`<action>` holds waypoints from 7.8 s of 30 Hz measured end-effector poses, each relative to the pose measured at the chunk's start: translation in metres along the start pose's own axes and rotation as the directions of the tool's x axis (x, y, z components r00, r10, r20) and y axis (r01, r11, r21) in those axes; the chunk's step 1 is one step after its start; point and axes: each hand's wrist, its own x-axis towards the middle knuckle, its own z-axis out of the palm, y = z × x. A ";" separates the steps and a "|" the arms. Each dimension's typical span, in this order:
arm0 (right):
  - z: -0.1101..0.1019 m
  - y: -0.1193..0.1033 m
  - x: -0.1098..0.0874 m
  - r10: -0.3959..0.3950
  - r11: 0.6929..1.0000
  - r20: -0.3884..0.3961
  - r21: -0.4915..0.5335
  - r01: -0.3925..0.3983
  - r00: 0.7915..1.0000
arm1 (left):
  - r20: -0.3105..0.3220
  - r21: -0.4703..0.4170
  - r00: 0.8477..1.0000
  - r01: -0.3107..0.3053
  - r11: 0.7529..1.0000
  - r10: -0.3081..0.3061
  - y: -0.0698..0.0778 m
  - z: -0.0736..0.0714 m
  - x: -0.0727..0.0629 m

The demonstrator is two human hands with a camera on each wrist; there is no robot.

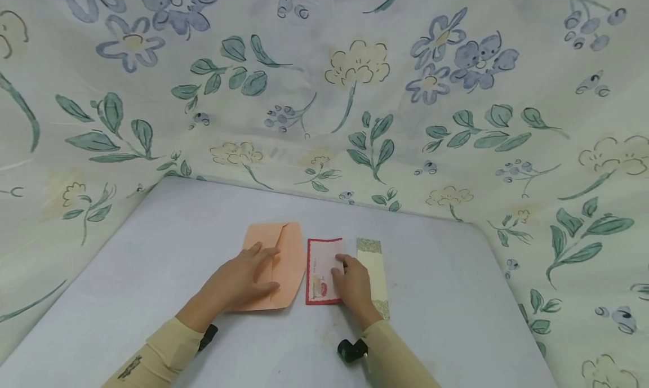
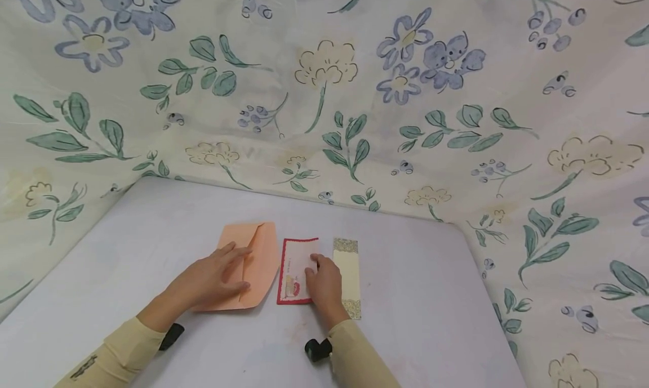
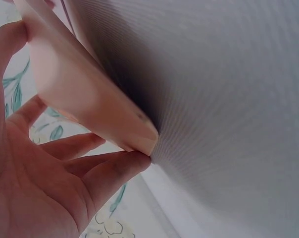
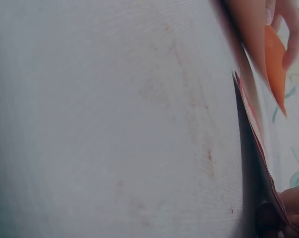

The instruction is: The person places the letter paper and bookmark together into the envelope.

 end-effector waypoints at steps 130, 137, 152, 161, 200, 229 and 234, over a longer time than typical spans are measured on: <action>-0.007 -0.009 0.004 0.012 0.982 -0.127 0.187 0.012 0.992 | -0.010 0.030 1.000 -0.016 0.999 0.016 -0.001 0.002 0.001; -0.005 -0.011 0.004 0.009 0.978 -0.133 0.210 0.020 0.991 | -0.008 0.029 1.000 -0.003 1.000 0.003 -0.001 0.003 0.002; 0.000 -0.016 0.002 0.003 0.974 -0.131 0.224 0.027 0.991 | -0.015 0.017 1.000 -0.015 1.000 0.015 -0.002 0.003 0.001; 0.005 -0.018 0.001 -0.013 0.973 -0.118 0.229 0.040 0.993 | -0.011 0.013 1.000 -0.007 1.000 0.008 -0.002 0.002 0.001; 0.015 -0.027 -0.005 -0.027 0.975 -0.049 0.219 0.037 0.998 | -0.005 0.033 1.000 0.011 0.999 -0.011 0.000 0.004 0.002; 0.028 -0.035 -0.008 -0.059 0.979 0.017 0.198 0.055 0.998 | 0.020 0.044 0.999 0.046 0.998 -0.047 0.001 0.005 0.004; 0.030 -0.036 -0.010 -0.079 0.979 0.017 0.192 0.075 0.997 | 0.022 0.045 0.998 0.052 0.998 -0.053 0.002 0.005 0.004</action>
